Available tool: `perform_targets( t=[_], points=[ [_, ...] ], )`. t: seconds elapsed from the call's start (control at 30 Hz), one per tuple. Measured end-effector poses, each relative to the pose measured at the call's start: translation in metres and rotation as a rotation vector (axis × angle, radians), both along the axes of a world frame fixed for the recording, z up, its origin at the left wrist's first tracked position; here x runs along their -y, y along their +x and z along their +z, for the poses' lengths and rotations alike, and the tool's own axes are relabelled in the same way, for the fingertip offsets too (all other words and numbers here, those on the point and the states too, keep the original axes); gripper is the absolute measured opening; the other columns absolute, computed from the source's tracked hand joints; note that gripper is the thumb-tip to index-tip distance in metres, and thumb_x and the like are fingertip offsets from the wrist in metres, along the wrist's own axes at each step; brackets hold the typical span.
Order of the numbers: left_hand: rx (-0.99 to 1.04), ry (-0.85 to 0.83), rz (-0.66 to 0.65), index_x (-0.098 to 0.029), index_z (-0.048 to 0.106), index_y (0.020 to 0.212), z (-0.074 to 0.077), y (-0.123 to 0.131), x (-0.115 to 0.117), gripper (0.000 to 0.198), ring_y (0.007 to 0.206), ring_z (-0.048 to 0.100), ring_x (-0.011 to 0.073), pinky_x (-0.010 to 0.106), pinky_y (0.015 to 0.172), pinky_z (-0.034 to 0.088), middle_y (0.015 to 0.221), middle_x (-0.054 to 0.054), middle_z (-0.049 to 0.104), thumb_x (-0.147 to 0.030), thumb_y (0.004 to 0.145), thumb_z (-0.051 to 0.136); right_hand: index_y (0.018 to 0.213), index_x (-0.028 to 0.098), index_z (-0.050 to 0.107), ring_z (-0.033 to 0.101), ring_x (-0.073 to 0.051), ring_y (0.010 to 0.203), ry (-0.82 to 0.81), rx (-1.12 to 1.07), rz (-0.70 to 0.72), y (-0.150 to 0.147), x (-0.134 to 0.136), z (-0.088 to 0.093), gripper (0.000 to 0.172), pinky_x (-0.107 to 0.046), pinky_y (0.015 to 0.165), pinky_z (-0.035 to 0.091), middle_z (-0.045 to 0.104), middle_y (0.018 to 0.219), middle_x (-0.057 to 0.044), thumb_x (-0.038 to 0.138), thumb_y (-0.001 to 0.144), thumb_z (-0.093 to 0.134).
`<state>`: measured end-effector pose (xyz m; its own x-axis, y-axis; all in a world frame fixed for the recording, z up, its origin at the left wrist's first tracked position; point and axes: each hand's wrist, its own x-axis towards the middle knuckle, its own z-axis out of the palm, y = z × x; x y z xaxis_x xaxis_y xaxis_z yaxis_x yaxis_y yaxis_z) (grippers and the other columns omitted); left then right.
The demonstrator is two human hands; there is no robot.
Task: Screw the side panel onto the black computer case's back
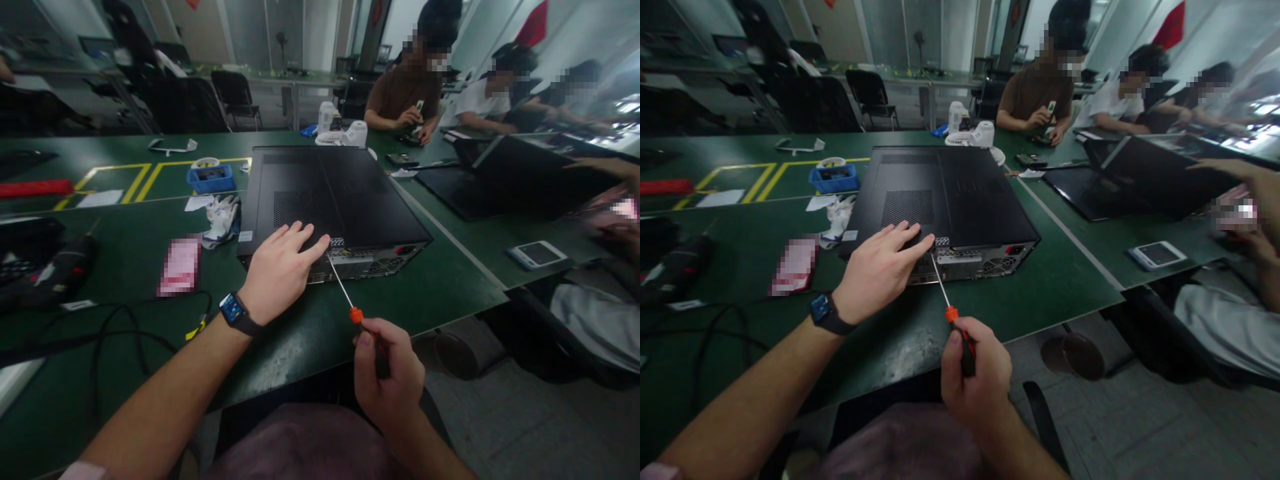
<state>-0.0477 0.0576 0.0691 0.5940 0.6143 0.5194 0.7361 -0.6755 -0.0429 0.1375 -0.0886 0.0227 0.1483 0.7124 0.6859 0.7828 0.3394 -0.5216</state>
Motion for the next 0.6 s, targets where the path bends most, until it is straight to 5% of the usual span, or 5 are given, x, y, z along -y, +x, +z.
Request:
perform_targets(
  t=[0.6],
  points=[
    [0.14,0.008,0.038,-0.023,0.071,0.13,-0.0034,0.0072,-0.0018,0.032,0.134,0.063,0.0296,0.051,0.113,0.051,0.139,0.012,0.069,-0.031,0.104,0.053,0.113,0.021,0.063,0.075,-0.016,0.075,-0.033,-0.082,0.027,-0.0017,-0.0011,0.0064,0.018,-0.025,0.064,0.06,0.076,0.089,-0.004,0.017,0.096,0.056]
  ],
)
